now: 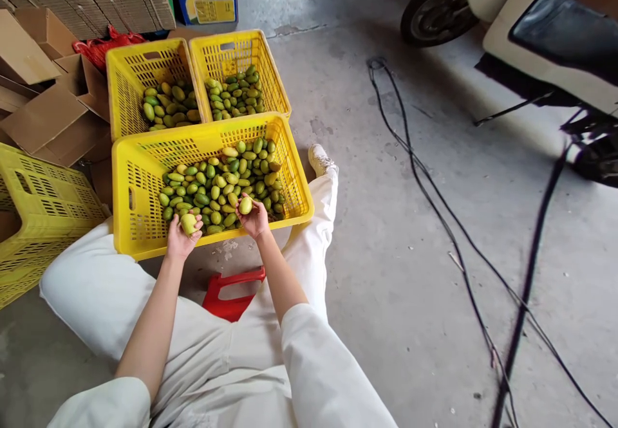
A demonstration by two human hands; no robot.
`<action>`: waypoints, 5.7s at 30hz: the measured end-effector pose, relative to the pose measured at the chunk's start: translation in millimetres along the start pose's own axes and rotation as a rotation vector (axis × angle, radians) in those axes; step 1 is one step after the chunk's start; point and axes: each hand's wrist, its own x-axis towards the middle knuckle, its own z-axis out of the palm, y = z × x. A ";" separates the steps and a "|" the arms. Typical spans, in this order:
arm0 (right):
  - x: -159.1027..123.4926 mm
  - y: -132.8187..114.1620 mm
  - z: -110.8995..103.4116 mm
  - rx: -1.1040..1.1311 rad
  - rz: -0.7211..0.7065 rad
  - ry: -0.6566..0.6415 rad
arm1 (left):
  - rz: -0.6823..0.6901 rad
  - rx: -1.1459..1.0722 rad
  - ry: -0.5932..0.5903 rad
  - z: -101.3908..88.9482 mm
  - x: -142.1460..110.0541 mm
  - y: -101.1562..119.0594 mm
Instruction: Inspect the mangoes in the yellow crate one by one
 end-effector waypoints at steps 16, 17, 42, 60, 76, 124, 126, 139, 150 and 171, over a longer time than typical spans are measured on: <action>-1.8 1.4 7.5 -0.079 -0.056 -0.005 | 0.161 0.058 0.133 5.5 5.1 -7.2; -2.8 0.3 8.1 -0.061 -0.045 -0.013 | 0.143 0.041 0.124 5.8 4.1 -6.2; -3.1 -3.2 8.2 0.006 0.054 -0.008 | 0.093 0.003 0.055 5.1 5.0 -6.4; -5.6 -3.0 2.9 -0.083 0.059 -0.027 | 0.106 0.017 0.112 -4.4 8.1 -9.0; -2.1 -0.8 9.1 -0.038 0.001 0.041 | 0.030 0.002 0.095 4.2 -0.3 -3.3; -3.5 -4.9 8.1 -0.117 0.075 -0.036 | 0.093 -0.042 0.040 7.7 -4.0 -0.6; -3.9 -5.0 8.8 -0.089 0.075 -0.016 | 0.151 -0.091 0.038 8.5 -5.1 -1.0; -2.1 -1.1 2.8 -0.128 0.049 -0.045 | 0.128 -0.087 -0.003 -0.8 0.6 -3.9; -9.7 -6.3 2.6 0.028 0.055 -0.152 | 0.088 -0.141 0.095 8.6 -2.0 1.1; -8.2 -2.5 9.9 -0.014 -0.006 -0.006 | 0.248 0.034 0.093 -9.0 14.6 -12.0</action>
